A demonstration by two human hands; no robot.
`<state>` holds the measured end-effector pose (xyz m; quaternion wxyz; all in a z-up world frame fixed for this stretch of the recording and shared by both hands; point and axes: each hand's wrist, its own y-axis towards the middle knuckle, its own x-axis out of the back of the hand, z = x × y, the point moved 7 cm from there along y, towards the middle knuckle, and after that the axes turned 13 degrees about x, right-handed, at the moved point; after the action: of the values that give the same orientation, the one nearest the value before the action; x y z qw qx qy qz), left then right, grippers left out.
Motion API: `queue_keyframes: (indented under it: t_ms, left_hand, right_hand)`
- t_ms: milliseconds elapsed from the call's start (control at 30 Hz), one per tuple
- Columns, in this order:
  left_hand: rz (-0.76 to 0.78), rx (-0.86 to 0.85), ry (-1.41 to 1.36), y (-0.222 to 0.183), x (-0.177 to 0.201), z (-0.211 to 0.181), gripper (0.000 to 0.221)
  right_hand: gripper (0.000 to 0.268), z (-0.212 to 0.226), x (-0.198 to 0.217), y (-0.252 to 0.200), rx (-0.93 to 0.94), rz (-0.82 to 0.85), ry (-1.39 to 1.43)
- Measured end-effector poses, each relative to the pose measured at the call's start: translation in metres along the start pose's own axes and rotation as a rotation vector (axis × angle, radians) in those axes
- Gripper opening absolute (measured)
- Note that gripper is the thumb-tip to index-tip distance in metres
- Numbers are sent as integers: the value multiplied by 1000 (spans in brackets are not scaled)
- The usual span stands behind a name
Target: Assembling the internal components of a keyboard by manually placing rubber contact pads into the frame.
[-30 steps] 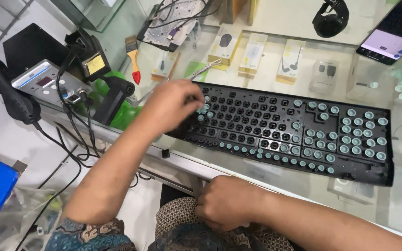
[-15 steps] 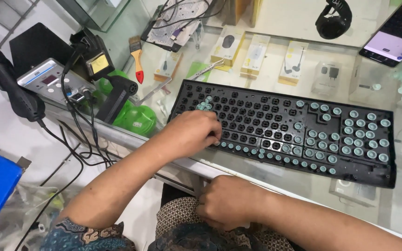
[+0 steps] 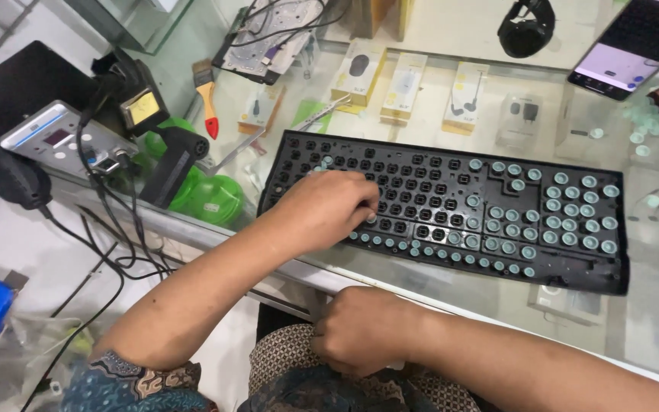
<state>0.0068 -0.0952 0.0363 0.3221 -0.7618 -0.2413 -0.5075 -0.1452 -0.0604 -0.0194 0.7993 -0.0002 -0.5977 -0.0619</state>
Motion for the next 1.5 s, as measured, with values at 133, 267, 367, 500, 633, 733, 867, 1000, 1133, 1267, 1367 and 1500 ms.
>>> queue_keyframes:
  t_ms: [133, 267, 367, 500, 633, 733, 867, 1000, 1133, 1267, 1367, 1500]
  left_hand:
    - [-23, -109, -41, 16, -3, -34, 7]
    - [25, -59, -63, 29, -7, -58, 12]
    - [17, -47, -98, 41, -7, -67, 13]
    - [22, -12, -144, 50, -8, -79, 14]
    - [52, -26, -149, 58, -17, -89, 12]
    - [37, -28, -61, 63, -21, -91, 10]
    - [31, -19, -48, 65, -23, -91, 9]
    - [43, -9, -4, 61, -17, -96, 21]
    - [7, -61, -38, 59, -18, -97, 18]
    - [29, -78, -57, 58, -17, -98, 14]
    - [18, -95, -39, 62, -21, -97, 14]
    - [-12, -127, -14, 64, -21, -98, 13]
  right_hand:
    - [29, -5, -15, 0, -27, 35, -26]
    - [27, -5, -12, 0, -15, -66, -25]
    - [25, -6, -13, 0, -21, -56, -16]
    - [22, -6, -14, 0, -18, -77, -15]
    - [23, -5, -11, -1, -14, -92, -9]
    - [24, -6, -12, -1, -14, -62, -24]
    - [23, -5, -12, 1, -3, -79, -3]
    - [27, -6, -14, 0, -19, -64, -34]
    - [27, -5, -16, 1, -28, -6, -41]
    - [29, -5, -15, 0, -25, -56, -43]
    - [31, -5, -14, 1, -33, -26, -37]
    - [30, -6, -13, 0, -30, -31, -15]
